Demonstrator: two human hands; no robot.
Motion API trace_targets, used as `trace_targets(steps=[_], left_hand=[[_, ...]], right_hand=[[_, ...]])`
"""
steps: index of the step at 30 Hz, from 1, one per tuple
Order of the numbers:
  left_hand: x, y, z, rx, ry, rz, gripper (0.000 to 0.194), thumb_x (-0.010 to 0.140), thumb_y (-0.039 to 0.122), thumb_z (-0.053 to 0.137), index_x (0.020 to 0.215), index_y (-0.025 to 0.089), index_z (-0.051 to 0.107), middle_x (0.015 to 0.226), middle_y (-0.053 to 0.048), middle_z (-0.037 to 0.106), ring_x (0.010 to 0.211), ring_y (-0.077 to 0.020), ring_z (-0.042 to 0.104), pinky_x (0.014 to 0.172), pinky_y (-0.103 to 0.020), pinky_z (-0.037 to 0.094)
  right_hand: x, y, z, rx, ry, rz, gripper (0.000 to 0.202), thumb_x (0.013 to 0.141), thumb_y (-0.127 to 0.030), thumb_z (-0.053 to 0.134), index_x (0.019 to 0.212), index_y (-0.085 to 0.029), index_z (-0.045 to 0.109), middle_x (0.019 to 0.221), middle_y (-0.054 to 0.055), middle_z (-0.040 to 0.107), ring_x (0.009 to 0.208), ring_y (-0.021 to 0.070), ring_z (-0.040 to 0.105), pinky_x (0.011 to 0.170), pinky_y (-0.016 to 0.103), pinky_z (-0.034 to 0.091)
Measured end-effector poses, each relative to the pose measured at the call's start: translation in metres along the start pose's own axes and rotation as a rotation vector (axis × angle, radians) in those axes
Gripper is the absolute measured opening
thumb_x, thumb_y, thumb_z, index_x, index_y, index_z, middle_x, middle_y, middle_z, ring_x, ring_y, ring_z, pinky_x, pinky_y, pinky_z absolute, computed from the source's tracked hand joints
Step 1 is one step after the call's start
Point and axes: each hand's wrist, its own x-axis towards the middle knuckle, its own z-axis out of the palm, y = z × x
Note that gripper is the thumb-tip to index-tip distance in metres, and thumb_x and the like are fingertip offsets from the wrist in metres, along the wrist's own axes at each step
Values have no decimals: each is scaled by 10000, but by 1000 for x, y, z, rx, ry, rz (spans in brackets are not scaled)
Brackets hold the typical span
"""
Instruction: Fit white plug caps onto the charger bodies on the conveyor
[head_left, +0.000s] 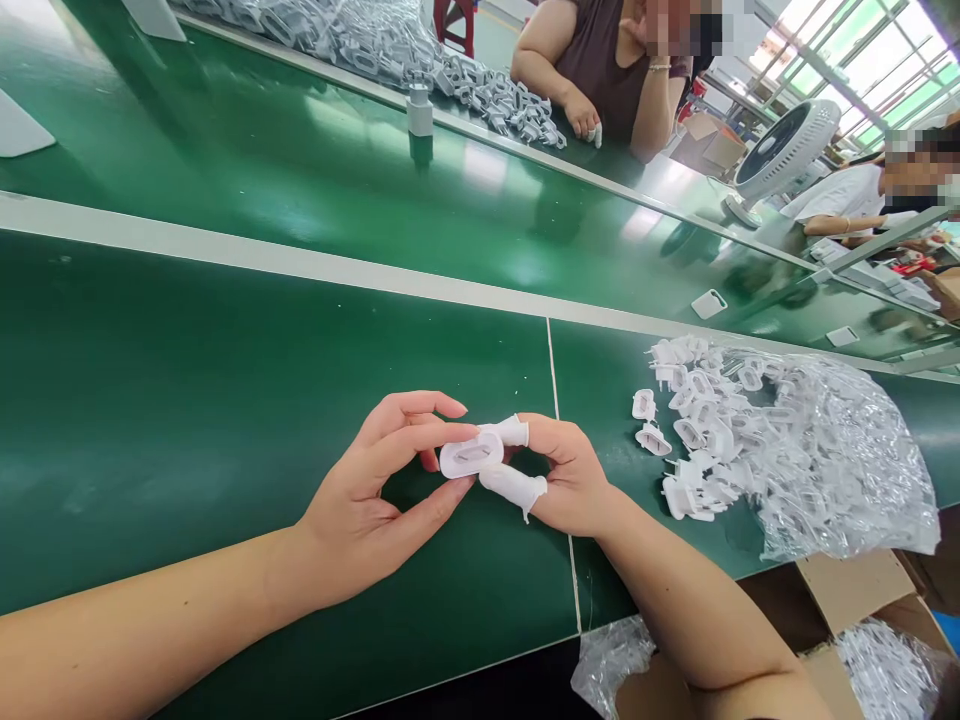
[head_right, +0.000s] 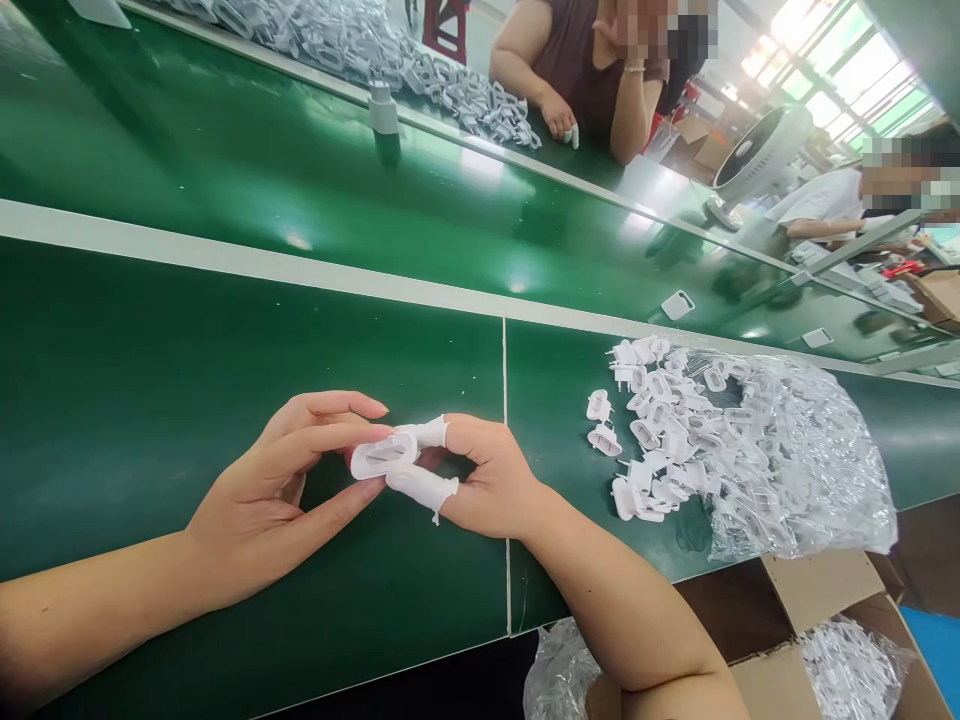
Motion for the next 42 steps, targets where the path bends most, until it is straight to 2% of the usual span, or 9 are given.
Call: trace_targets(steps=[10,15,20,27,29,32,36,40,42], left_hand=[[2,1,3,-11,34,29,422,1071,50,641,1381,335,672,1330,-31,645,1120,-164,701,926,-283,632],[5,4,3,-72,58,-44,333,1048,90,683,1284,322,719,1221,-23,736,1076,-190,747,866,-297,638],[8,4,2,-154,62,-87,279,1032,100,703,1206,303,781,1143,-17,799,965,-177,773,810,-281,645],[9,4,3,-233,132,-289,99,1010,294,832,1107,286,844,1117,-33,826,978,-195,792,836,-282,669],[10,5,2,-236,132,-343,127,1002,364,850,1095,278,859,1105,-42,843,952,-200,787,830,-289,669],[11,6,0,-250,111,-448,287,981,538,867,1075,267,878,1052,-56,865,915,-219,790,840,-310,677],[15,8,-2,-289,83,-596,538,897,784,854,987,255,884,933,-66,864,852,-247,801,824,-337,692],[18,9,-4,-250,88,-641,637,845,888,816,902,256,873,790,-58,822,749,-237,779,697,-301,652],[20,9,-5,-207,89,-655,660,849,912,781,882,259,870,757,-58,810,720,-236,768,650,-292,626]], right_hand=[[0,2,0,31,-17,-16,296,1015,-311,864,1309,-284,846,1011,42,862,870,165,787,824,291,674],[3,-4,-1,99,-21,164,243,960,-435,911,1156,-291,902,937,37,857,793,180,772,764,316,668],[4,-6,-1,154,-18,387,311,889,-554,948,1020,-272,930,773,14,806,621,150,680,627,300,610],[0,1,0,209,9,395,367,789,-475,1030,1070,-265,922,909,32,840,708,164,744,695,325,673],[1,0,0,190,12,397,333,806,-474,1018,1042,-260,921,900,34,839,707,163,742,701,328,671],[2,-4,-2,154,15,411,284,824,-501,1000,909,-246,907,779,21,811,649,158,709,653,314,633],[4,-8,-4,119,4,409,374,909,-564,911,736,-238,847,681,28,778,605,160,697,586,296,575],[4,-8,-5,112,60,370,388,974,-570,829,760,-247,851,737,40,799,630,173,740,591,308,602],[3,-6,-5,63,129,327,313,986,-502,828,792,-259,858,746,31,798,633,170,729,603,318,613]])
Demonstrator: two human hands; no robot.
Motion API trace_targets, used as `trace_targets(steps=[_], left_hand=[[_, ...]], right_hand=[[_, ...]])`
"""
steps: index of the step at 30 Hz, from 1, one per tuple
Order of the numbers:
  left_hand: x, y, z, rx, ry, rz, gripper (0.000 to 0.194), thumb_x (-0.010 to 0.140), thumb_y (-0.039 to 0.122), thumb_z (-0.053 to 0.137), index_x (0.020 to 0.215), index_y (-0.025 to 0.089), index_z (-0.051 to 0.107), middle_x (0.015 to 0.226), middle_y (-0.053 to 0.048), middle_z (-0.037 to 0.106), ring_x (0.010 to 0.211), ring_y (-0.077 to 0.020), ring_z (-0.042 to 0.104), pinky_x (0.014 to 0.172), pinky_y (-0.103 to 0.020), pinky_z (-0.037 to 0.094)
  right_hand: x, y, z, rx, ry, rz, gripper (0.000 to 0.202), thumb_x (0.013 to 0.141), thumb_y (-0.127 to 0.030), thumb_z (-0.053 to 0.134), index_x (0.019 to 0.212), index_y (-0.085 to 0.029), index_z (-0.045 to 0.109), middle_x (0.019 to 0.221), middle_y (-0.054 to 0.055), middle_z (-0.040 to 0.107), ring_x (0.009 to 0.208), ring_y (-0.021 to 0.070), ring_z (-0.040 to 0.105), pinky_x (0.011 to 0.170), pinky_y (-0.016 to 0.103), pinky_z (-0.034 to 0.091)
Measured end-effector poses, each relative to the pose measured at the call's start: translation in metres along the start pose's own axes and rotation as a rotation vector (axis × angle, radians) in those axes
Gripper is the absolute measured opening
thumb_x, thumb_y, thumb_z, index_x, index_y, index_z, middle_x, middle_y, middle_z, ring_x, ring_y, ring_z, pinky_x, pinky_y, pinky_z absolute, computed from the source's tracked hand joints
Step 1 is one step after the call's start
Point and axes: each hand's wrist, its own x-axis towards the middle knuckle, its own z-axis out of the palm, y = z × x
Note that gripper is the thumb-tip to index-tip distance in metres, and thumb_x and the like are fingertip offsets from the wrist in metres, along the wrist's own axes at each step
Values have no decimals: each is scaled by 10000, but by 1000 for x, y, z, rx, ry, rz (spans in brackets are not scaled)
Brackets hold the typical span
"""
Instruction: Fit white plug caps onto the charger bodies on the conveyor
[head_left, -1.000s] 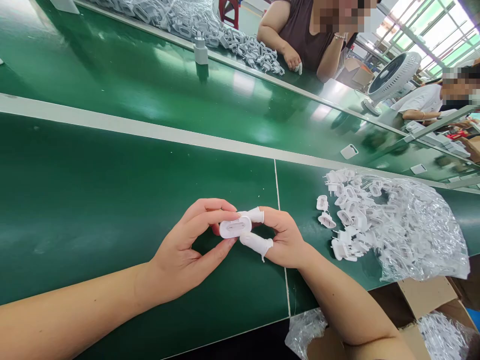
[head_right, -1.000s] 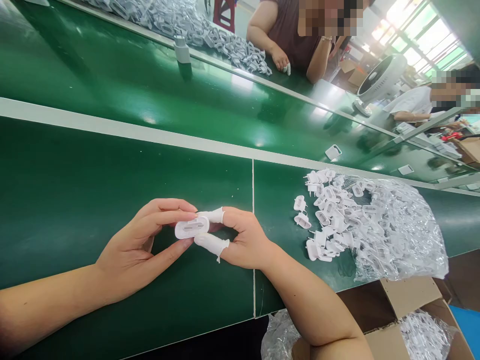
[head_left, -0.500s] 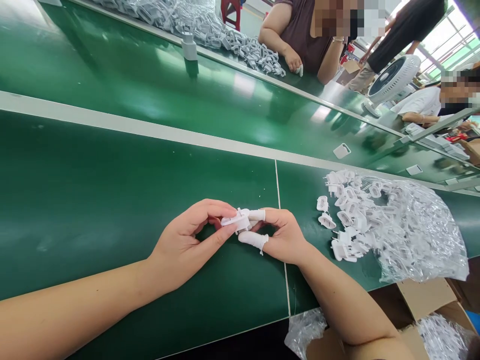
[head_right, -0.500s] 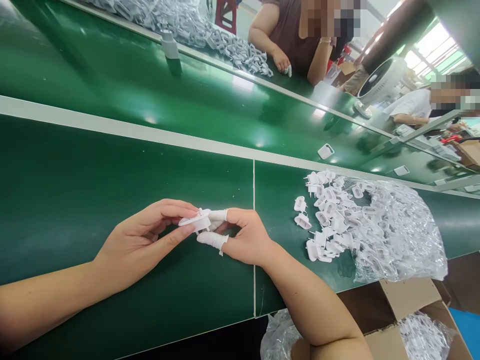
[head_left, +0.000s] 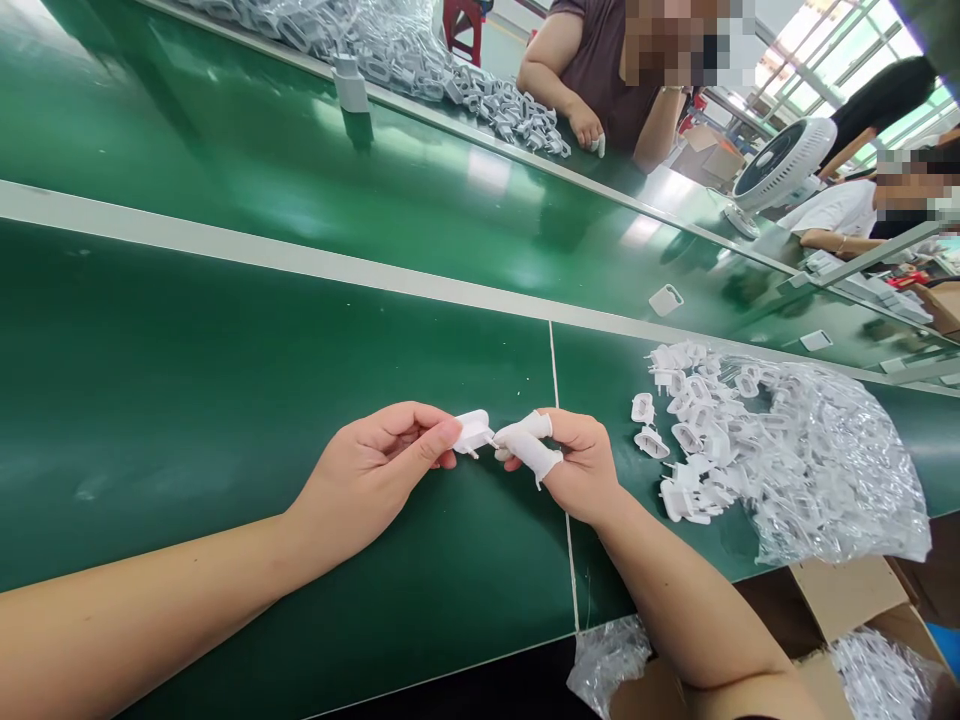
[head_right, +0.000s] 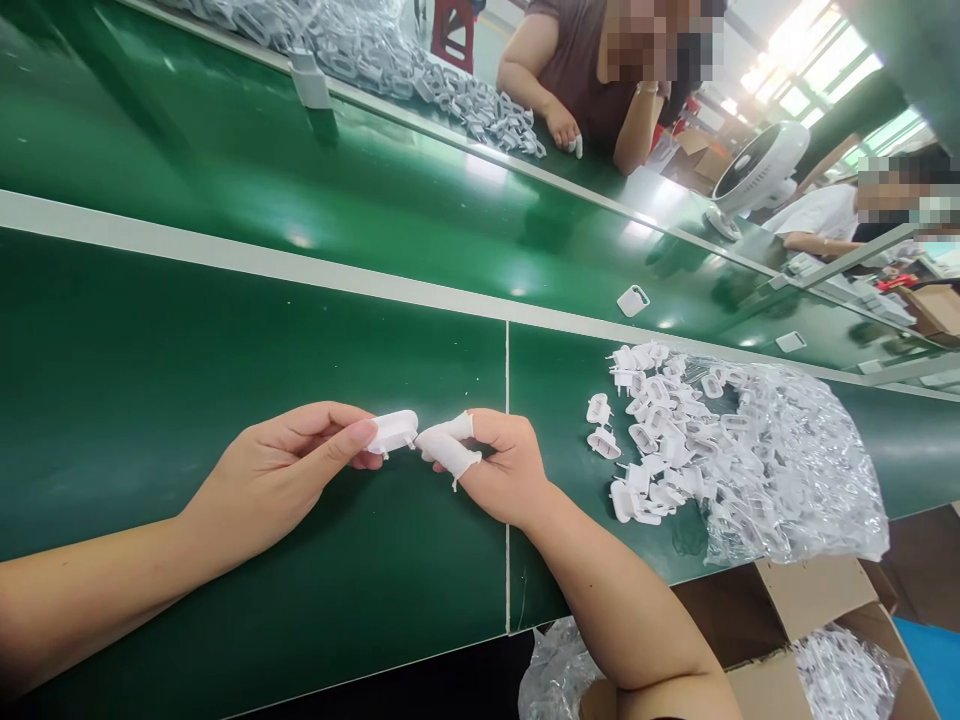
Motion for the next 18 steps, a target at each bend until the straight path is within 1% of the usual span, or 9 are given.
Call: trace_targets(steps=[2,3,5,6,8,10,12,15,18], left_hand=[[1,1,-1,29,7,-12,662,862,911,759,864,257,863,719,-58,796,700,-238,758,629,-292,615],[1,1,-1,33,5,-15,653,870,900,755,853,255,858,694,-56,785,687,-237,751,622,-291,611],[1,1,-2,24,-14,-20,624,886,867,761,829,252,849,658,-53,772,658,-228,735,611,-283,605],[1,0,-2,14,-31,-19,605,893,847,770,821,252,848,649,-50,771,647,-223,729,611,-278,605],[0,-1,-2,-4,-62,4,578,917,816,774,808,253,851,646,-46,771,637,-214,721,622,-274,613],[0,-3,-1,-21,-88,56,587,969,802,733,787,258,858,658,-45,773,646,-211,720,649,-277,631],[1,-2,-1,-44,-114,95,636,1006,817,677,760,260,860,697,-55,788,661,-214,724,674,-289,656],[2,0,0,-79,-135,92,647,999,829,679,762,255,861,767,-70,821,662,-216,733,676,-301,685],[2,2,0,-86,-126,99,555,1009,753,721,797,262,868,773,-64,821,665,-205,740,671,-279,690]], right_hand=[[0,2,0,-44,68,-108,112,961,-372,862,905,-276,878,783,17,804,669,167,728,661,330,636],[0,2,0,-65,87,-172,57,941,-304,876,995,-287,884,817,12,809,699,166,732,705,337,649],[-1,3,1,-102,78,-275,267,906,-234,900,1162,-307,872,907,15,821,762,168,739,771,351,666],[-1,3,2,-117,59,-304,305,905,-235,904,1198,-312,867,952,25,827,796,174,744,792,360,671],[-1,2,4,-129,18,-312,239,928,-268,894,1162,-312,878,1009,47,841,841,187,750,797,371,673],[-1,0,6,-99,11,-257,115,959,-298,868,1070,-311,894,984,47,849,830,186,748,767,362,670],[-1,-1,7,-40,46,-140,77,954,-339,873,1019,-309,900,938,35,848,778,174,734,726,344,665],[1,-1,6,71,121,51,186,852,-416,959,979,-291,907,948,38,860,770,176,741,743,347,678],[3,1,5,186,147,185,290,749,-450,1024,946,-271,909,945,45,869,784,193,760,780,369,690]])
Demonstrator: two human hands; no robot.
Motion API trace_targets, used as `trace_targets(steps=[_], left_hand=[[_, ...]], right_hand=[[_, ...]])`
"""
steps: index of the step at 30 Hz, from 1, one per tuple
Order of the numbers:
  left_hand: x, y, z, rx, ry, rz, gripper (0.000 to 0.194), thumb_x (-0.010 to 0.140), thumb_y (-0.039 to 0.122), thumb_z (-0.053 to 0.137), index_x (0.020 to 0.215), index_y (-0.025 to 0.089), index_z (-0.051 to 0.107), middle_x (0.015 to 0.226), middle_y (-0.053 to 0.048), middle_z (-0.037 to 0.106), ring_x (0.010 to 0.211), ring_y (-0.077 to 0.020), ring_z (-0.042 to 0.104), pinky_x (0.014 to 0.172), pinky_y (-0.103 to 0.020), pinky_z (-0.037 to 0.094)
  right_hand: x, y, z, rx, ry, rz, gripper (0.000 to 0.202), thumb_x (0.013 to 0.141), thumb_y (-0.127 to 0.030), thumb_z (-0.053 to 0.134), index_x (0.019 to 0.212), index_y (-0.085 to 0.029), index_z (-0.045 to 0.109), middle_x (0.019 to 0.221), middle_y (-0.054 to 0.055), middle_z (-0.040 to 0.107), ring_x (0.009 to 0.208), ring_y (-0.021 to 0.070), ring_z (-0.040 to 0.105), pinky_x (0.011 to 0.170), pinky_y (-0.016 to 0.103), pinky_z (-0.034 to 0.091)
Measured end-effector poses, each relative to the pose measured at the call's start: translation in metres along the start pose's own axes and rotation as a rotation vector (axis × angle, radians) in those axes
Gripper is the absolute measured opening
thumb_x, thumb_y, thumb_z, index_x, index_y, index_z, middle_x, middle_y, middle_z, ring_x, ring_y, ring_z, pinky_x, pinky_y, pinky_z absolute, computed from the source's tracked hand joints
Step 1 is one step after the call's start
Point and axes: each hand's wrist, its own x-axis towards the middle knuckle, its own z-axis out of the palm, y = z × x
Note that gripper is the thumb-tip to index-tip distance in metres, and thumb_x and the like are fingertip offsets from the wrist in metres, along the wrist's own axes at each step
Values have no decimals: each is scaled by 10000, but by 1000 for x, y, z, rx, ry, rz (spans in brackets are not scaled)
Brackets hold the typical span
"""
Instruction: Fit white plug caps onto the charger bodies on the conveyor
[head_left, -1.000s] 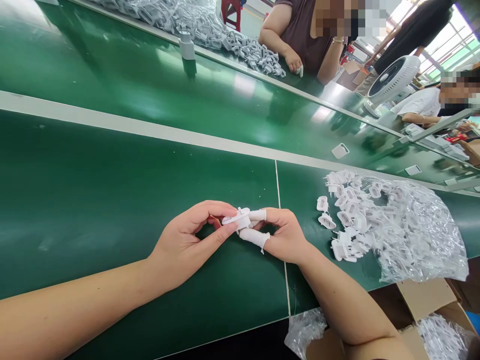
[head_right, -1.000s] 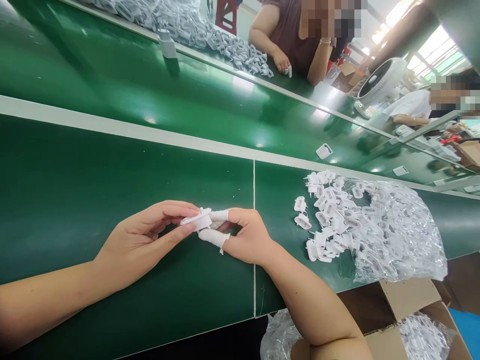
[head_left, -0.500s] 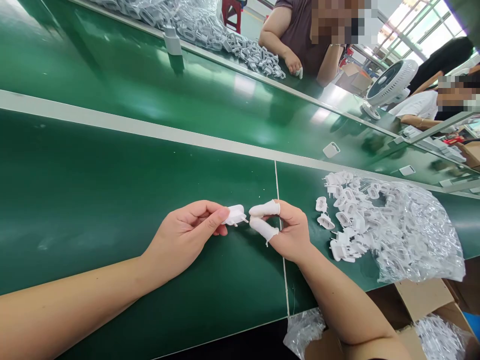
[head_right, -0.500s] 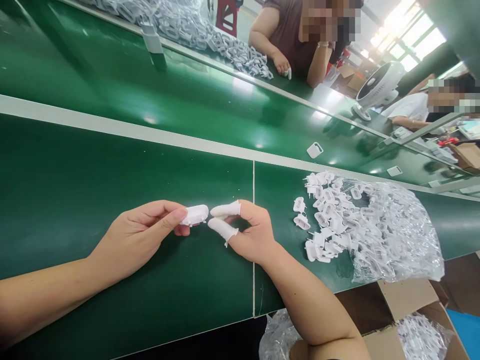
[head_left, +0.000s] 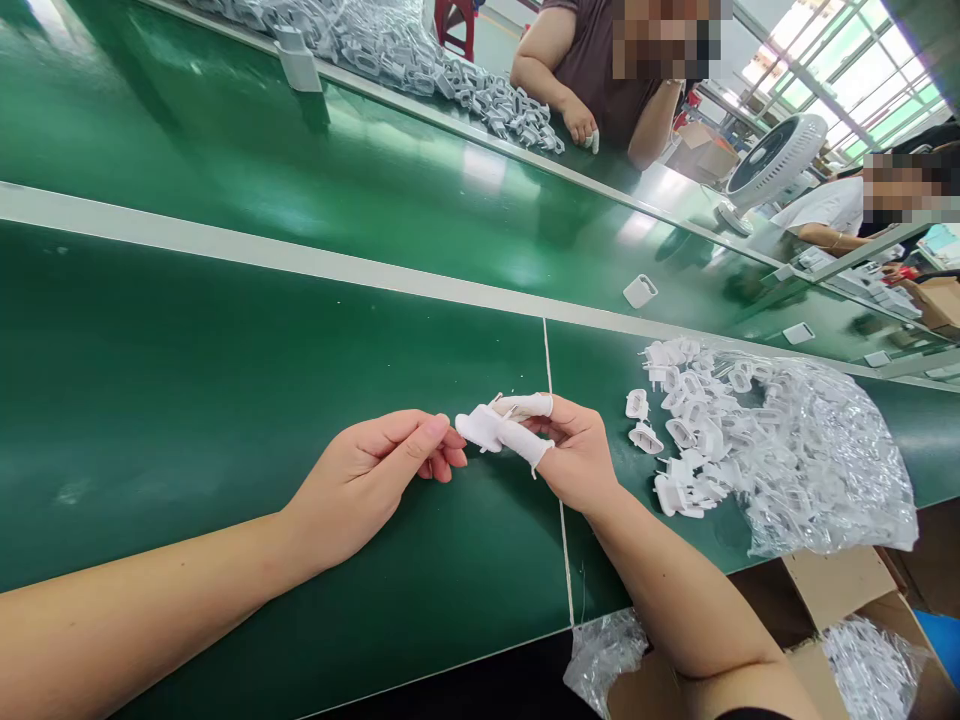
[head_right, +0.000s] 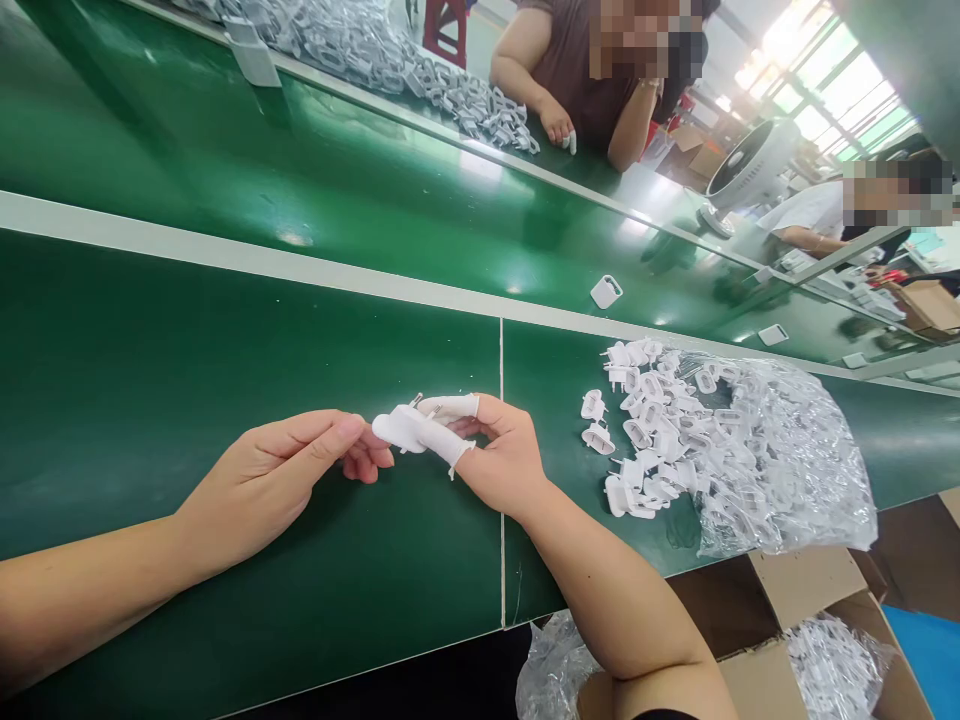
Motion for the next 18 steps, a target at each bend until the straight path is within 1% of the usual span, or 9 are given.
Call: trace_targets(steps=[5,8,13,18], left_hand=[[-1,-3,0,-27,21,7,312,983,554,804,859,273,861,793,-42,822,675,-191,753,661,-253,673],[-2,-4,1,-42,30,-1,213,939,478,838,899,270,857,815,-40,832,695,-190,767,665,-249,654],[-3,-4,3,20,22,-10,221,927,473,817,880,259,851,792,-50,829,698,-195,756,670,-264,627],[-3,-3,2,42,26,-19,226,916,469,797,837,262,842,759,-43,818,672,-187,741,629,-253,594]], right_hand=[[4,0,-2,151,-46,190,363,670,-473,1063,909,-250,904,925,47,874,783,205,784,811,396,704],[6,-1,-2,193,-51,255,396,630,-464,1083,910,-244,910,921,48,878,781,196,782,805,383,705],[7,0,-2,211,-60,305,410,563,-399,1111,891,-252,914,915,46,882,789,194,776,773,356,693],[7,-1,-1,217,-74,318,395,551,-365,1111,874,-251,914,934,47,885,801,188,769,775,342,682]])
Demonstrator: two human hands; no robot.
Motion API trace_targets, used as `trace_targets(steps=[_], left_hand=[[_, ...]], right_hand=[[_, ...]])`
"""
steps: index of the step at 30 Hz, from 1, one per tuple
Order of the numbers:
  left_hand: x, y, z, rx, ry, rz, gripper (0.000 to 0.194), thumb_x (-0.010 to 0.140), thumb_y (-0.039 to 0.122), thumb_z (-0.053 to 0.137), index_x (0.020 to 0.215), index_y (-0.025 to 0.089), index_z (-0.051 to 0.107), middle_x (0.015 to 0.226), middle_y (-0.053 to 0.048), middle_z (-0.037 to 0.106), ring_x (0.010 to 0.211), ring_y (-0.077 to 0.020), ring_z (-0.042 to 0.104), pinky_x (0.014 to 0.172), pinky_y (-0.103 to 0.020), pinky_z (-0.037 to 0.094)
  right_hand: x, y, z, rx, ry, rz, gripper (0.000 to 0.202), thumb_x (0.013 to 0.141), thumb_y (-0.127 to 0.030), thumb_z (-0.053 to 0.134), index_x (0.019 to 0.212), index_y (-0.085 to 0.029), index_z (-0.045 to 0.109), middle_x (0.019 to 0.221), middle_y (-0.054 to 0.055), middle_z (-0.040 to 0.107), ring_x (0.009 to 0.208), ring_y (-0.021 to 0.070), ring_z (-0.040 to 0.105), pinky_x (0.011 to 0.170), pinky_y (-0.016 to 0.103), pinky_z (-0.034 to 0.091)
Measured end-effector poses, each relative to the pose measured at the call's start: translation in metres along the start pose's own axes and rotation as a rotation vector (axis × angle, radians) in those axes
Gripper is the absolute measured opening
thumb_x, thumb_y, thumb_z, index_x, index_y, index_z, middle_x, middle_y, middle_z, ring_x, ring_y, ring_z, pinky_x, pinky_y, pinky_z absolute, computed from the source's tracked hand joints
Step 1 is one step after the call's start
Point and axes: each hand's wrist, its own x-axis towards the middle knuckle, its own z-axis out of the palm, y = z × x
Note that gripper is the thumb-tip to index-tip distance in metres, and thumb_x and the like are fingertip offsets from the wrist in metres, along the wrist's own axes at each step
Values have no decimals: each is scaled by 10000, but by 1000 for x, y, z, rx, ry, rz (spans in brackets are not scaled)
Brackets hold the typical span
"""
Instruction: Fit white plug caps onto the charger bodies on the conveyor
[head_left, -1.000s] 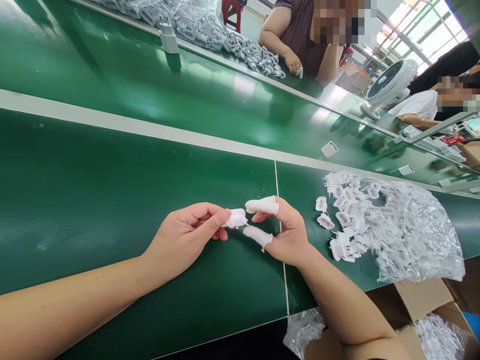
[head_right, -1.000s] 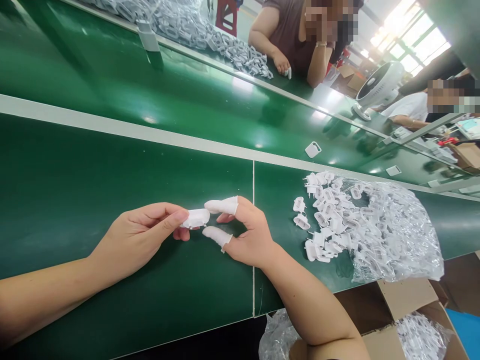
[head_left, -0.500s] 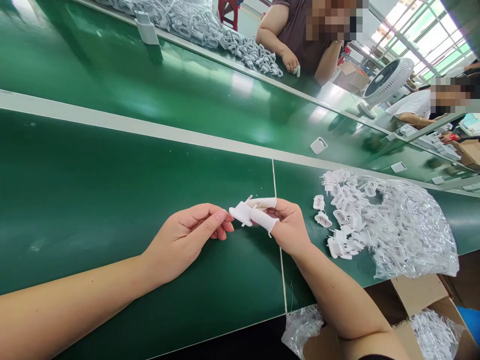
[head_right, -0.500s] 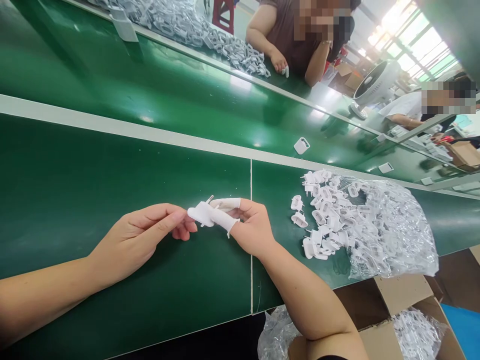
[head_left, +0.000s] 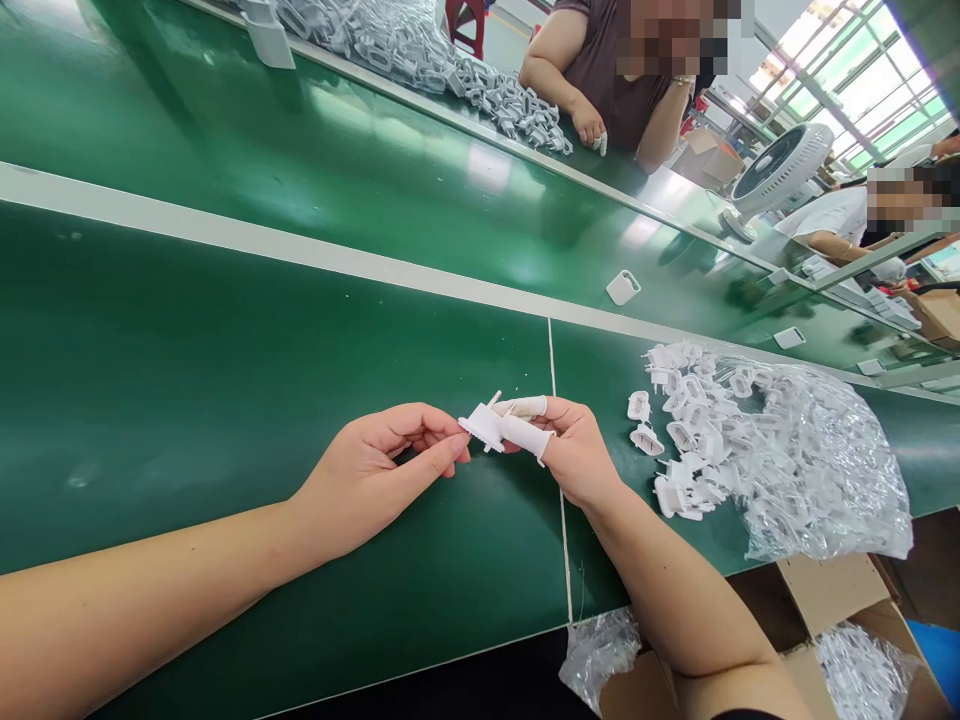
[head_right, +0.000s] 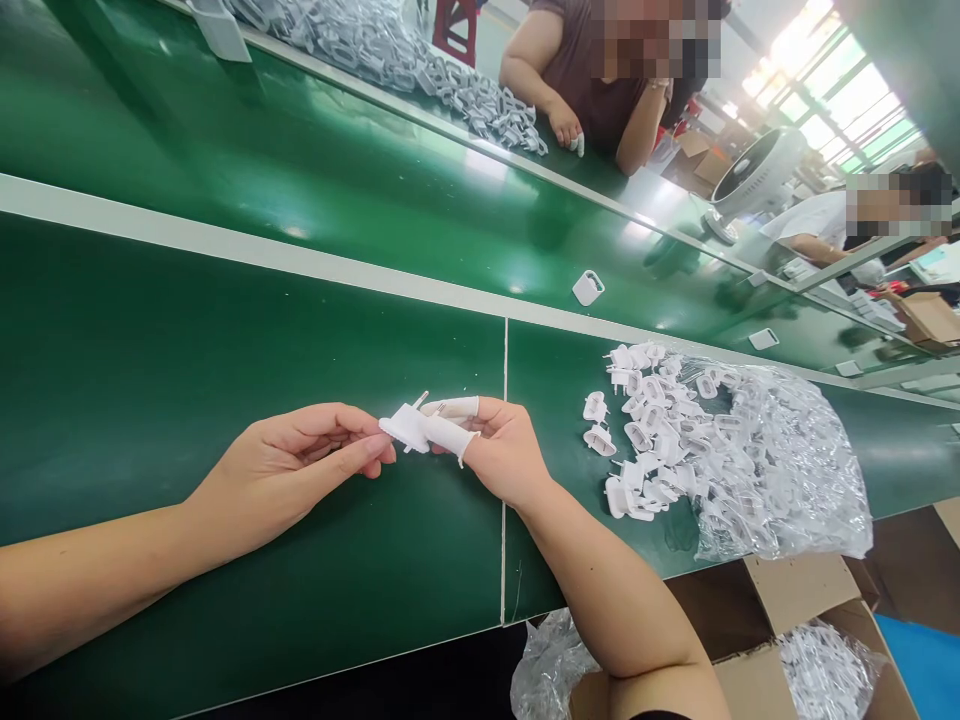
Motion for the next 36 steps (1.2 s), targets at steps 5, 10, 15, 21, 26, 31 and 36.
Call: trace_targets(steps=[5,10,15,21,26,31,36], left_hand=[[1,0,1,16,9,-25,238,892,483,796,815,260,831,738,-37,809,673,-193,748,636,-257,599],[2,1,0,25,22,-60,229,861,486,800,800,267,826,732,-32,803,684,-201,753,650,-264,604],[3,1,-2,38,38,-98,230,818,508,843,791,280,834,754,-35,814,716,-216,765,686,-280,620],[6,4,-4,-32,81,-173,320,715,570,966,781,277,858,762,-45,795,706,-207,709,677,-280,619],[52,25,-8,-38,145,-347,374,598,556,922,721,225,799,795,-78,747,696,-217,639,546,-292,540],[151,44,9,134,228,-244,300,651,376,895,868,206,776,1027,-111,801,966,-278,724,803,-360,597],[235,48,64,252,252,-82,507,684,271,1016,1089,216,715,1393,-130,760,1334,-348,693,1143,-458,553]], right_hand=[[0,-2,3,-6,11,7,400,522,-345,1113,858,-252,917,910,45,881,773,180,755,743,324,662],[0,-2,4,-9,20,-7,368,553,-371,1095,852,-250,917,885,40,874,748,173,745,745,324,644],[3,2,6,4,-22,-31,354,554,-333,1086,843,-257,896,825,7,842,751,170,733,781,334,644],[11,8,8,3,-18,33,429,552,-276,1058,939,-231,880,844,-8,817,726,121,665,684,255,552],[17,7,8,21,29,1,364,596,-208,1039,887,-221,821,817,-33,755,722,106,647,635,217,540],[16,12,9,-66,8,6,412,627,-226,1058,967,-232,825,888,-24,752,724,108,655,588,198,542],[17,12,7,-131,-39,29,356,666,-189,1038,953,-237,834,869,-28,742,715,106,649,581,186,539]])
